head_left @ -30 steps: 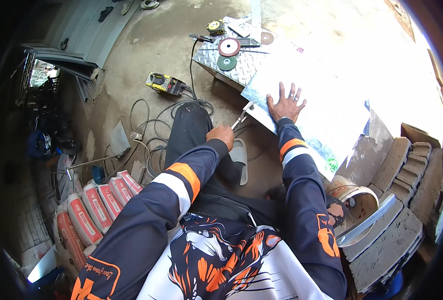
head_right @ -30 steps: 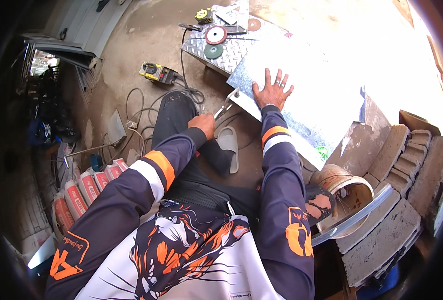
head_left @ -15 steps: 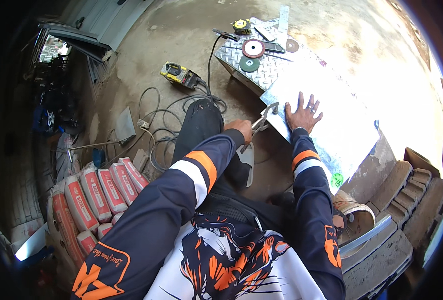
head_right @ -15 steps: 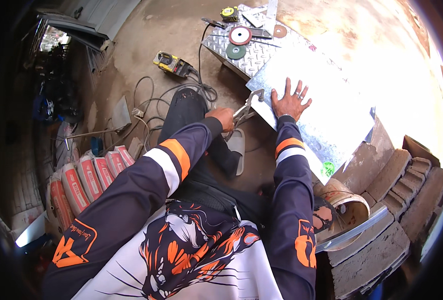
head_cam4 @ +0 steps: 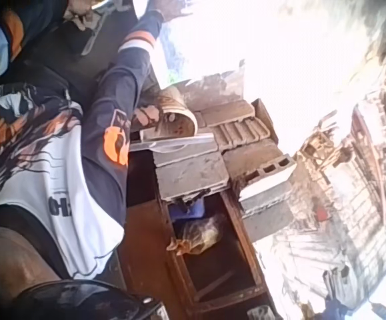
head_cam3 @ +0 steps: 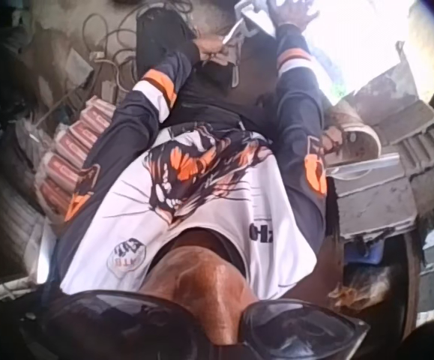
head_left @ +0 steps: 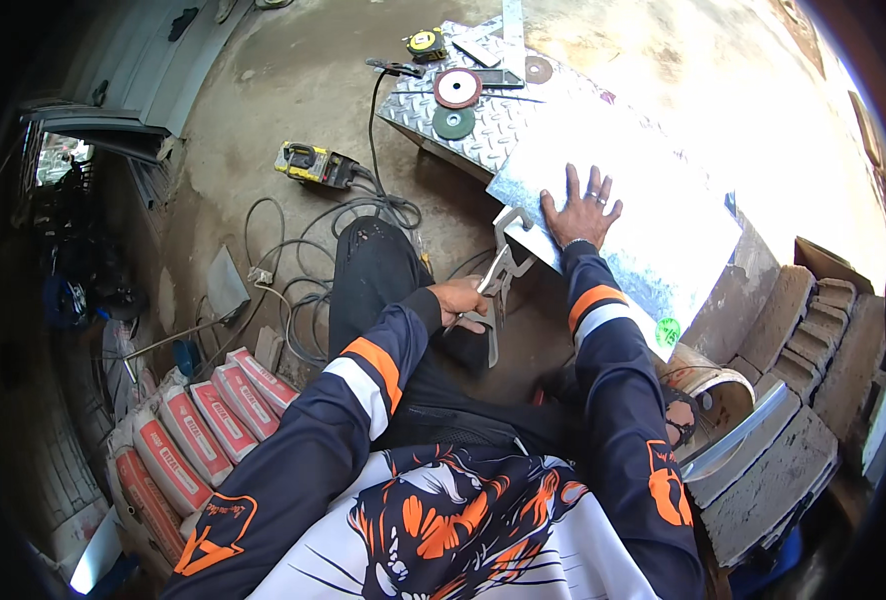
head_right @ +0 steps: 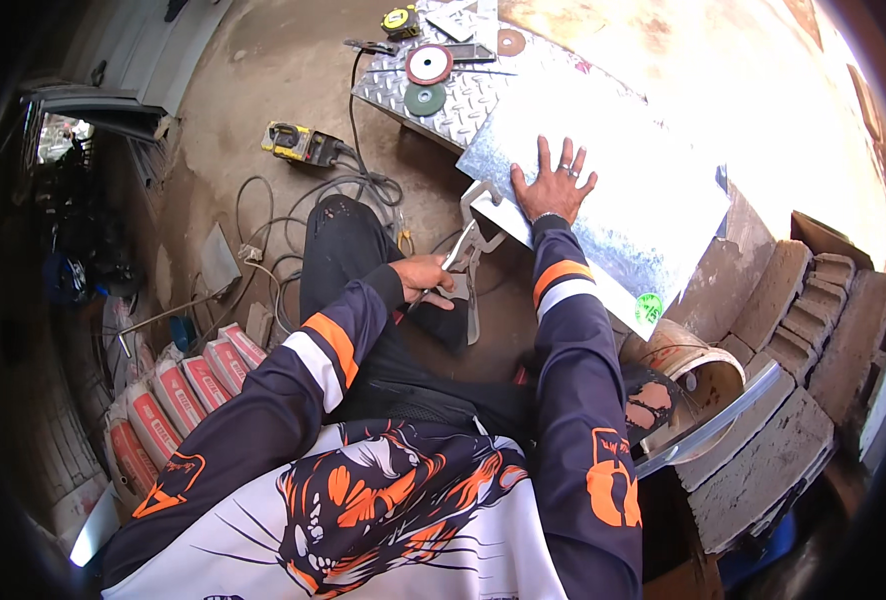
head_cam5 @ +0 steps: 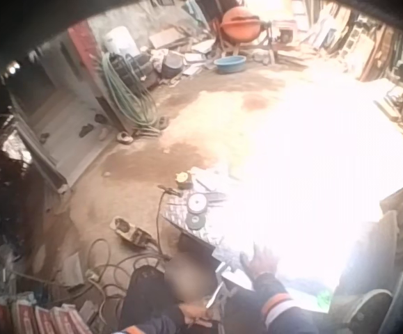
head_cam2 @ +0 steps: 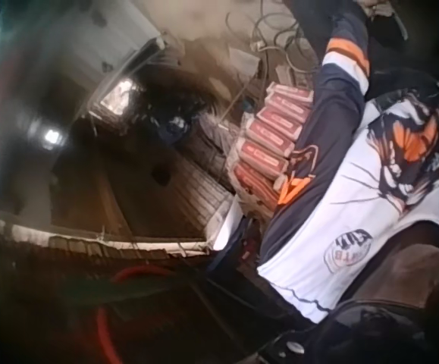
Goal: The person uses tin snips to cut a rectangular metal sheet placed on a small workbench. They repeatedly reposition the sheet and the snips to make multiple cuts along its edges.
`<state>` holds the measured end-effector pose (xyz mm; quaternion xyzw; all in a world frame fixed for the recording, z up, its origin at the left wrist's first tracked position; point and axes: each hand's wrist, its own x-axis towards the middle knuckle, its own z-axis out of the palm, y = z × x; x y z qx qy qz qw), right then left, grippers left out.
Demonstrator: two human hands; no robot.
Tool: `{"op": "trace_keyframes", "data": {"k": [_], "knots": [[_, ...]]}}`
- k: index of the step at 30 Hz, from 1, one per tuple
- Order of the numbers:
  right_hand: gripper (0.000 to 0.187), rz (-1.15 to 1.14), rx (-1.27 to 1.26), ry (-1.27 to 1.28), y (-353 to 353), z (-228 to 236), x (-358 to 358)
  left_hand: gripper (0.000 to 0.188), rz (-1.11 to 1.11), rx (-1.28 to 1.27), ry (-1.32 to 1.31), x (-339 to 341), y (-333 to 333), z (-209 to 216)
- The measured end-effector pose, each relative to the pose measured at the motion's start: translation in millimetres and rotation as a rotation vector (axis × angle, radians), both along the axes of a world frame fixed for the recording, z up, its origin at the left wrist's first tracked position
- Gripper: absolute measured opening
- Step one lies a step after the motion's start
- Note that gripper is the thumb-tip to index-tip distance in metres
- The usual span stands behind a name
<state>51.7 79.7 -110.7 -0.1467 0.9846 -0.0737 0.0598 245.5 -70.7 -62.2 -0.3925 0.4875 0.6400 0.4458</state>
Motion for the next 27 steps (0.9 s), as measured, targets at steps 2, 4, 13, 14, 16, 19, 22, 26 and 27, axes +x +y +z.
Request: {"op": "trace_keyframes", "data": {"k": [2,4,13,14,16,19,22,26,27], "knots": [[0.071,-0.001,-0.001,-0.004,-0.6,1.1,0.4,0.082,0.072,0.105,0.114,10.9,-1.0,-1.3],[0.072,-0.007,0.006,-0.002,-0.4,0.4,-0.8,0.079,0.109,0.090,0.167,13.9,-0.8,2.2],[0.072,0.001,-0.038,0.029,-4.2,-2.8,-0.7,0.048,-0.301,-0.632,0.491,13.6,-15.9,8.3],[0.072,0.001,-0.037,0.026,-3.3,-2.4,0.2,0.046,-0.319,-0.676,0.494,11.2,-14.4,10.9],[0.072,0.002,-0.037,0.031,-4.2,-2.0,-2.2,0.043,-0.386,-0.675,0.472,1.9,-14.6,15.1],[0.072,0.005,-0.028,0.033,-2.5,-2.8,-1.2,0.038,-0.439,-0.704,0.453,-4.6,-13.8,17.8],[0.072,0.009,-0.021,0.024,-4.5,-1.7,0.0,0.035,-0.478,-0.742,0.446,-0.2,-14.3,5.5],[0.073,0.005,-0.019,0.026,-2.3,-5.6,-1.3,0.038,-0.502,-0.746,0.451,-0.1,-13.0,7.0],[0.073,0.002,-0.020,0.023,-1.7,-6.5,-1.7,0.040,-0.497,-0.750,0.432,-5.7,-10.6,19.9]]}}
